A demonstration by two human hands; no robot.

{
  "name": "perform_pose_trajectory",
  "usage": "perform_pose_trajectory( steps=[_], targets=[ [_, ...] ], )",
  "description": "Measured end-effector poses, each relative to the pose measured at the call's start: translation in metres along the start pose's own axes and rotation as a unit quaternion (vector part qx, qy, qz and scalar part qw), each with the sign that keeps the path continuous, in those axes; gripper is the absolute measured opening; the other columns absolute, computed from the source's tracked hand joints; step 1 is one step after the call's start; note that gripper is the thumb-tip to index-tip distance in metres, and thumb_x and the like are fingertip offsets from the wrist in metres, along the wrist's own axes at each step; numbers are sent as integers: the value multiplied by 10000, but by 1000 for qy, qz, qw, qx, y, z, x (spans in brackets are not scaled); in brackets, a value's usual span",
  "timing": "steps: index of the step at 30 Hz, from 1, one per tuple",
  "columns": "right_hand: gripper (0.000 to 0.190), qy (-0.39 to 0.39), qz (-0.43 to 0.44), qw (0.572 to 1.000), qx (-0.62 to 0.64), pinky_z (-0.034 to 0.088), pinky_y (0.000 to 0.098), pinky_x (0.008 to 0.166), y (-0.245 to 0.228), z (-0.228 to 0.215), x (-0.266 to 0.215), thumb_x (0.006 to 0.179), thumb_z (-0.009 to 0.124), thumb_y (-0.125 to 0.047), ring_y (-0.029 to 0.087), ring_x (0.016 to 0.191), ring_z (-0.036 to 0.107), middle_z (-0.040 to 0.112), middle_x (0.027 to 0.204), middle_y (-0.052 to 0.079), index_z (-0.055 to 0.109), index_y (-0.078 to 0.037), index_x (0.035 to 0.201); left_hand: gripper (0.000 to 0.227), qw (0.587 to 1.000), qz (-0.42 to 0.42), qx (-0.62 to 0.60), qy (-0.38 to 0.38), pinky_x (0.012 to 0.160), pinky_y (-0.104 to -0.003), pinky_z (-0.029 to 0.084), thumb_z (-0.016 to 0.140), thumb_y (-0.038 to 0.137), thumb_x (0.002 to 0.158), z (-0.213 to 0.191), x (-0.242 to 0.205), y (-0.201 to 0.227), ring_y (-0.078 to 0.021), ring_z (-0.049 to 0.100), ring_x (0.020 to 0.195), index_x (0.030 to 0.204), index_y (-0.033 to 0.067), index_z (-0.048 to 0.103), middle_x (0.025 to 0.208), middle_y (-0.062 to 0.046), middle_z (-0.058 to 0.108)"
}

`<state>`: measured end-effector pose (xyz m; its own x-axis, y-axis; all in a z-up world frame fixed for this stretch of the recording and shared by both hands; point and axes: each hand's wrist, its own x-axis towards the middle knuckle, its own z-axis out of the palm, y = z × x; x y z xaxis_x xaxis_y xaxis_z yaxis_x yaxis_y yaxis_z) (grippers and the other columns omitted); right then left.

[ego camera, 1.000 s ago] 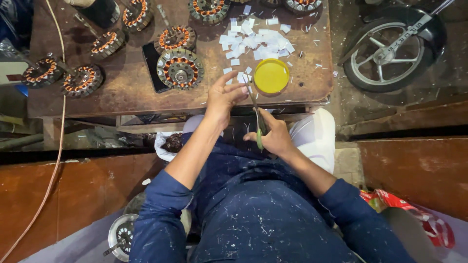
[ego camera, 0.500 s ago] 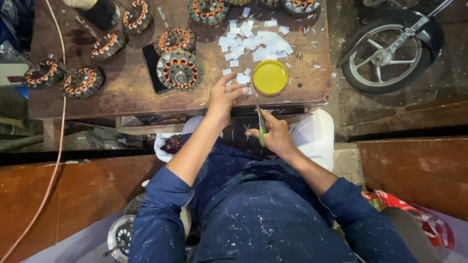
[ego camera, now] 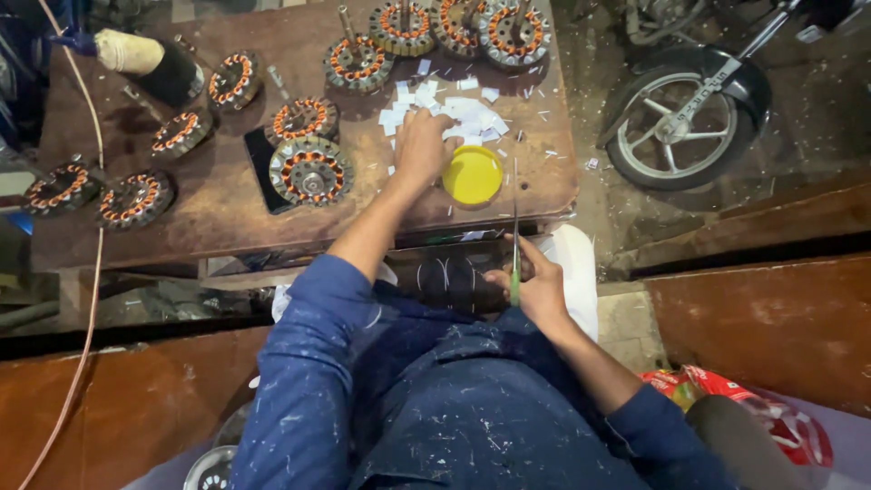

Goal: The person cuts small white paper pieces with scissors and inserts them into slots on circular motor stator components. The person repeatedly picks up paper, cuts it, and places it into the stator slots.

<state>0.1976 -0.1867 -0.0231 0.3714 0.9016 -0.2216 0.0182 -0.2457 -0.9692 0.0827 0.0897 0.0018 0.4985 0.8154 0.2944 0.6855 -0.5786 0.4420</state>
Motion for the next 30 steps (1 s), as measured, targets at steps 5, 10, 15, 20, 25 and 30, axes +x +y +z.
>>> perform_pose_trajectory(
  steps=[5,10,15,20,25,30],
  targets=[
    [752,16,-17,1000,-16,467,226,490,2,-7,-1,735,900,-115,36,556,551,637,702,-24,586,-32,1413,334,998,-14,-23,-53,919,-494,466,853,300,758,20,18,-5,-373,574,1087,1023,112,772,1076,-161,659],
    [740,3,-10,1000,5,463,216,495,11,-9,-2,749,889,-118,28,568,541,624,703,-39,579,-22,1414,258,997,-33,-45,-61,897,-481,488,841,270,790,36,23,-17,-353,608,1064,982,113,771,1042,-140,679],
    [733,0,-19,1000,17,450,210,506,21,-7,-4,766,886,-110,23,578,527,605,690,-39,572,-12,1421,297,993,-26,-90,-79,894,-458,513,859,257,764,42,28,-28,-351,645,1053,996,103,757,1049,-153,693],
    [749,-6,-12,1000,26,457,208,502,23,-7,-5,762,881,-103,20,568,546,631,692,-52,552,-8,1427,412,988,-35,-76,-126,884,-465,505,895,296,726,50,39,-26,-372,646,1049,1020,65,722,1077,-186,690],
    [757,-3,9,1000,0,428,211,483,19,-6,-9,763,883,-114,32,532,516,588,644,-39,551,1,1434,435,991,-32,-72,-108,873,-470,508,921,325,685,49,40,-16,-373,648,1033,953,54,711,1044,-175,702],
    [752,-1,22,1000,7,423,213,474,17,-9,-10,756,879,-115,28,526,517,592,644,-43,554,2,1424,343,991,-30,-67,-110,850,-464,512,910,252,645,46,45,-3,-369,648,1007,858,63,719,998,-174,699]
  ],
)
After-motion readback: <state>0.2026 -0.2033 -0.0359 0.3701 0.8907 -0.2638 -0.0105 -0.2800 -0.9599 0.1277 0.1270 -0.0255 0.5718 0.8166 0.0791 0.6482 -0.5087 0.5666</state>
